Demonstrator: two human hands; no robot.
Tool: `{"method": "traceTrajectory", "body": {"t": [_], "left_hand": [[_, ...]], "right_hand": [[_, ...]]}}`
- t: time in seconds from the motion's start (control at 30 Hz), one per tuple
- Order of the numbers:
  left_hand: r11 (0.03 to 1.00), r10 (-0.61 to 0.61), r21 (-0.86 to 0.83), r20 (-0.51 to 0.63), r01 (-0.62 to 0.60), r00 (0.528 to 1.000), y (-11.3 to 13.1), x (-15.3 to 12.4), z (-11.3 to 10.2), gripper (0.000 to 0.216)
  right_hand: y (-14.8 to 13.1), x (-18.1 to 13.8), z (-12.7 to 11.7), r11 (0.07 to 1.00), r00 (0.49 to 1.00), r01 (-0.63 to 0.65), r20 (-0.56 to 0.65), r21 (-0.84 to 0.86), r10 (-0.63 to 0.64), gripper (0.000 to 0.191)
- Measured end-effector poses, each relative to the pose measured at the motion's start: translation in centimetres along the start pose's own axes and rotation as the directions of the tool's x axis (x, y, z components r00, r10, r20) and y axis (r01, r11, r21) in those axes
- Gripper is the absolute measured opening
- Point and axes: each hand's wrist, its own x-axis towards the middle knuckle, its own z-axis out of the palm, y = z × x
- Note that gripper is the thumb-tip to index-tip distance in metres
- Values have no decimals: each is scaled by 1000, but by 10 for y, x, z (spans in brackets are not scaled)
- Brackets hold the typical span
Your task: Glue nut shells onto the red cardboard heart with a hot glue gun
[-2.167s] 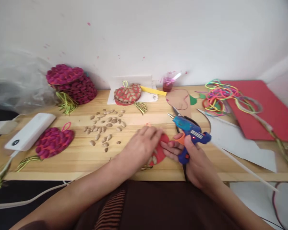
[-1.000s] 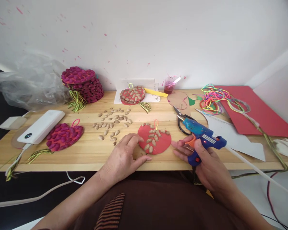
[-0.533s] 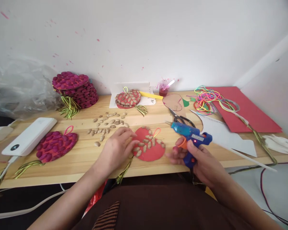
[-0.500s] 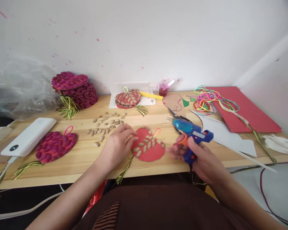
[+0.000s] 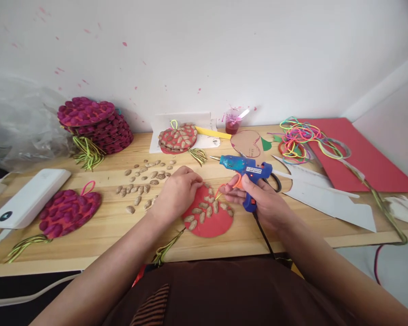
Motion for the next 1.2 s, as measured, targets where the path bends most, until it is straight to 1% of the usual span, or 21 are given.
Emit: {"method": "traceTrajectory", "body": {"t": [0.17, 0.3, 0.4, 0.57, 0.63, 0.7, 0.77, 0.8, 0.87, 0.93, 1.07, 1.13, 1.2], "left_hand": [[999, -9, 37, 31, 8, 999, 3, 2, 1, 17], [998, 6, 57, 26, -7, 1000, 1, 3, 5, 16], [999, 6, 54, 21, -7, 1000, 1, 2, 8, 15], [999, 2, 51, 40, -4, 999, 3, 4, 8, 17], [999, -15, 28, 33, 14, 999, 4, 5, 5, 17], [999, -45, 3, 22, 45, 999, 4, 2, -1, 23], [998, -62, -15, 1, 62, 998, 3, -5, -8, 33], [998, -58, -22, -12, 57, 998, 2, -11, -12, 34], [999, -35, -23, -36, 34, 999, 1, -26, -18, 35], [1000, -3, -2, -50, 3, 999, -1, -46, -21, 42], [993, 95, 69, -53, -91, 994, -6, -80, -17, 65], [988, 133, 90, -43, -129, 990, -9, -91, -13, 72], [984, 145, 109, -44, -140, 988, -11, -96, -9, 74]], "right_hand": [[3, -1, -1, 998, 998, -60, -9, 21, 60, 30], [2, -2, -3, 992, 993, -111, -39, 53, 113, 33], [2, -2, -5, 989, 990, -138, -20, 57, 139, 34], [2, -3, -5, 989, 991, -137, 17, 52, 136, 31], [2, -3, -7, 989, 991, -136, 26, 54, 134, 30], [4, -4, -9, 990, 991, -130, 32, 54, 129, 30], [5, -4, -11, 991, 992, -119, 43, 56, 116, 30], [5, -4, -12, 992, 992, -113, 53, 59, 110, 29], [6, -4, -14, 992, 992, -103, 74, 65, 98, 28], [5, -5, -13, 994, 993, -87, 84, 66, 81, 29], [2, -5, -11, 998, 997, -53, 55, 34, 52, 34], [1, -4, -10, 999, 999, -36, 24, 23, 35, 35], [0, -3, -10, 1000, 1000, -11, -12, 19, 12, 37]]}}
